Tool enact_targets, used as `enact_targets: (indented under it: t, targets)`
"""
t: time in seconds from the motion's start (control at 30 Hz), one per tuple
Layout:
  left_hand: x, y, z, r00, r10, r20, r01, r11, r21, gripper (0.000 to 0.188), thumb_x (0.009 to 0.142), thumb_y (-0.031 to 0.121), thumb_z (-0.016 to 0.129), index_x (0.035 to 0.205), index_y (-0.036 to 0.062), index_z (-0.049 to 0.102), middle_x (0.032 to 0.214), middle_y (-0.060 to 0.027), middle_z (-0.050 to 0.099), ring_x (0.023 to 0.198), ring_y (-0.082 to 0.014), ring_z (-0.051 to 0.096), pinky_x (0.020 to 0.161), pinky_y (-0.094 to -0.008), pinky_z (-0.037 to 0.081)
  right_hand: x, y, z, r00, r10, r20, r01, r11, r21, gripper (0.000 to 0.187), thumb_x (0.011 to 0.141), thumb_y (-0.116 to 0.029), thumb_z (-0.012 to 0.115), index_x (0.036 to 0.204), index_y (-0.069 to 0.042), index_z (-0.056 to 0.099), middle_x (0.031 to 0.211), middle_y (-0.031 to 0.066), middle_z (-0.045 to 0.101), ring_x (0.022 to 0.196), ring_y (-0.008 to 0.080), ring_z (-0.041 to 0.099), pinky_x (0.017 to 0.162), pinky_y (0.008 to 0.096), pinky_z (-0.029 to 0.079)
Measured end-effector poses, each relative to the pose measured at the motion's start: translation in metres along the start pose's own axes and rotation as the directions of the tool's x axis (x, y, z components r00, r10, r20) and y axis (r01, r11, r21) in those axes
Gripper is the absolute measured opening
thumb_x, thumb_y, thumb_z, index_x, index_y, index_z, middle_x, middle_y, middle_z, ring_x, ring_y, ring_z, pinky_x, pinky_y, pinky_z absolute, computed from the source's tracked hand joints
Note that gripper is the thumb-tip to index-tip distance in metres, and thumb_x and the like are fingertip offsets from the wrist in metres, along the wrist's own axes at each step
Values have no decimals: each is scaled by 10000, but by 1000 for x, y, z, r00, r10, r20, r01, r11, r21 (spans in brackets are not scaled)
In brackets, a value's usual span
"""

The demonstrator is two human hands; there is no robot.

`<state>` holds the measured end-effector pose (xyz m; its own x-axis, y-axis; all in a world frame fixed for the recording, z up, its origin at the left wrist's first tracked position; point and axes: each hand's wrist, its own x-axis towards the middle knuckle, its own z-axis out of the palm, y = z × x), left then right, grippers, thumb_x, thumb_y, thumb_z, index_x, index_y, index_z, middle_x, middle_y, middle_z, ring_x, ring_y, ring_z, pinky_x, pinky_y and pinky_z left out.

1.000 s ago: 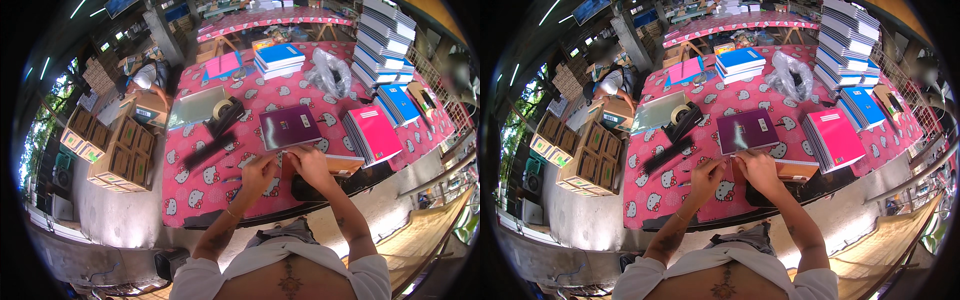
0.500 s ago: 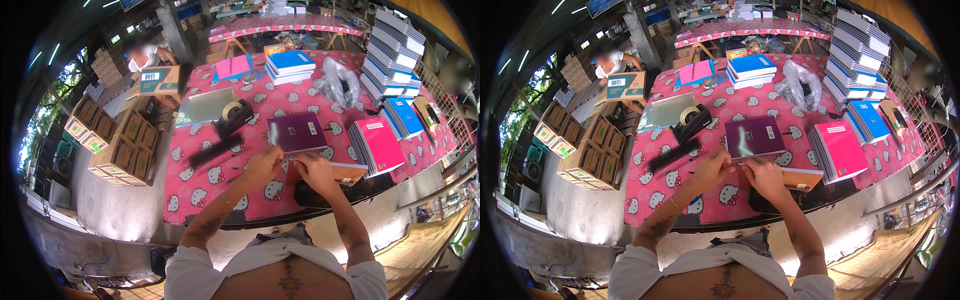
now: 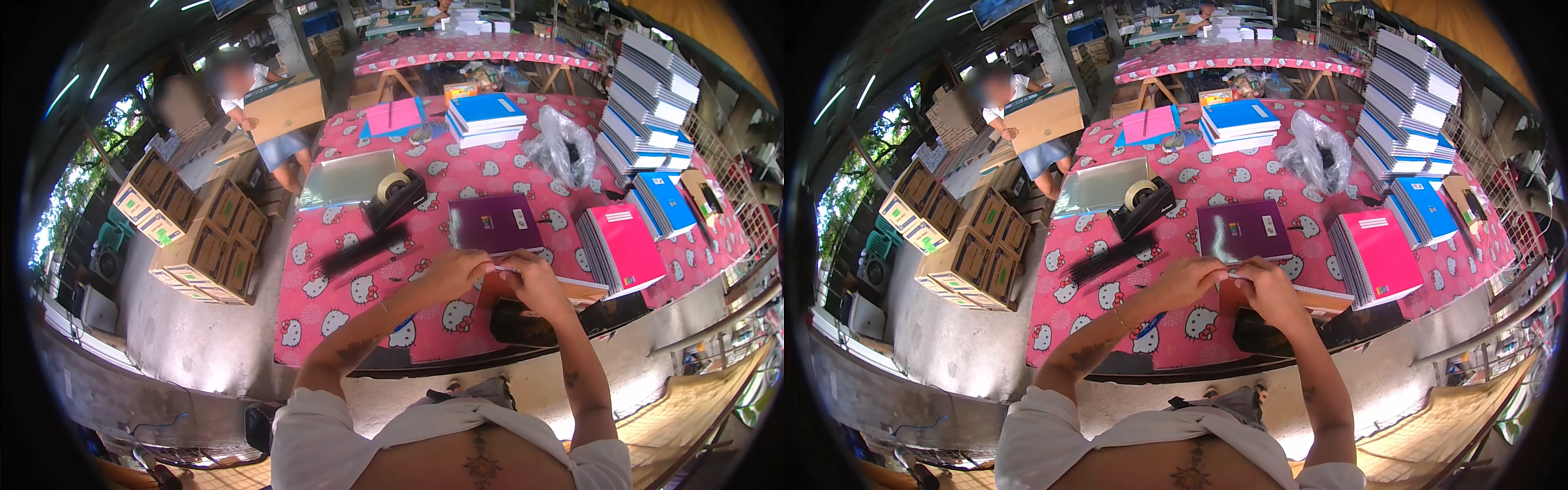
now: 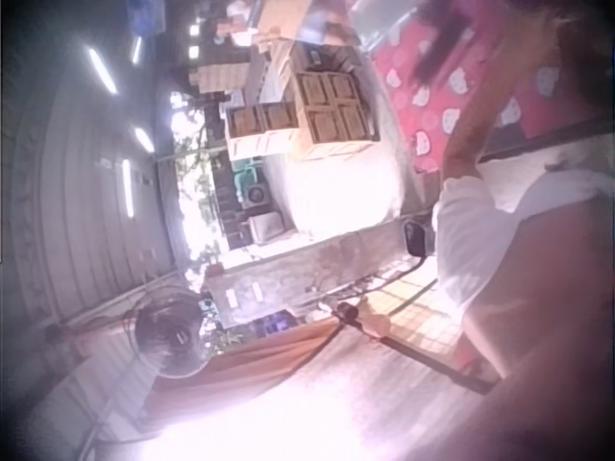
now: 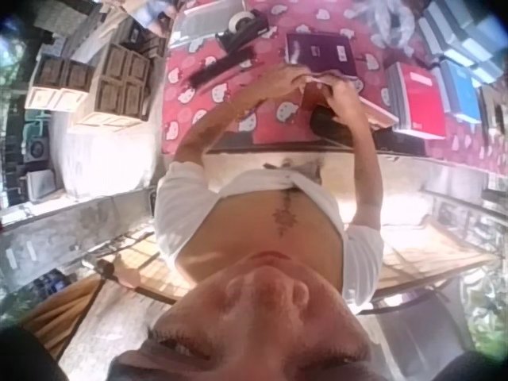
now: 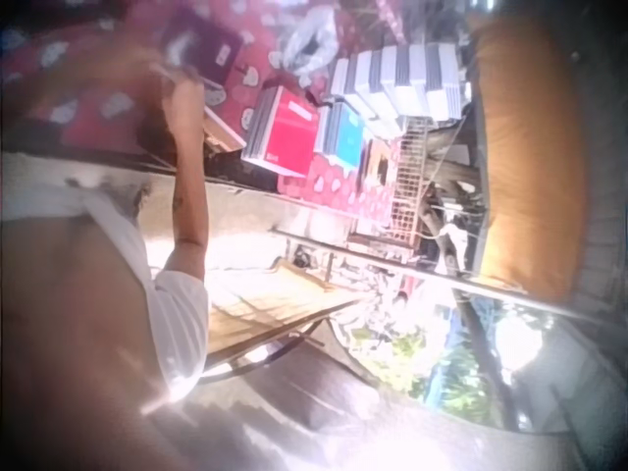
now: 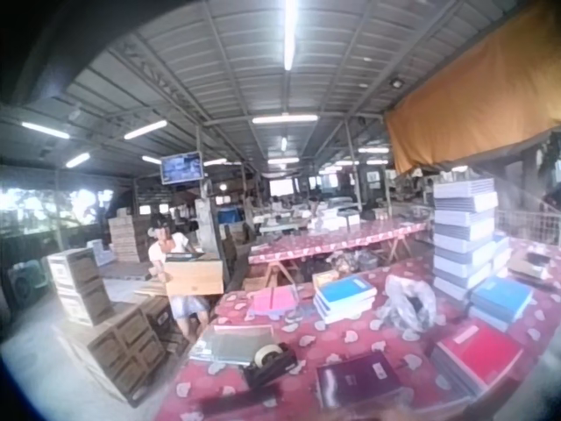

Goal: The person packages books by hand by picking up books of various colors from a table, placing them into a black pouch, and then moving the packaged items aside.

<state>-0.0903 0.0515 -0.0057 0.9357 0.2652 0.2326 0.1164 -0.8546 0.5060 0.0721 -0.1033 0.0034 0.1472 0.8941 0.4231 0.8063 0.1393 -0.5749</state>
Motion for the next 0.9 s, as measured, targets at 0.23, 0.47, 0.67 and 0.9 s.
enact_targets:
  t: [0.23,0.47,0.67,0.9]
  targets:
    - [3,6,5,977,129,-170,-125,992,34,230,992,292,571,1034,93,680,899,-111,662,811,-336,664,670,-435,517,-13,-1,-20,989,138,50,-125,972,-201,258,869,-128,686,1125,-141,715,961,134,718,894,354,681,782,452,537]
    - [15,6,5,979,98,-181,-99,995,6,242,990,283,578,939,59,653,915,-125,674,771,-352,656,630,-439,492,-18,7,-24,989,137,52,-112,936,-335,214,906,-224,652,1106,-181,714,852,103,720,758,339,692,669,469,540]
    - [23,10,6,989,-127,-73,130,991,37,213,958,231,630,875,36,605,853,-150,651,763,-341,656,621,-433,490,-19,18,-22,997,70,36,-56,953,-297,198,898,-220,654,1080,-170,712,747,130,699,679,342,684,620,459,534]
    - [17,-1,10,984,88,-155,-110,984,-138,150,893,111,691,1008,25,648,956,-148,629,793,-319,652,673,-411,504,-14,17,-24,998,58,12,-53,960,-274,213,895,-191,647,1098,-163,704,765,131,702,690,330,689,622,456,537]
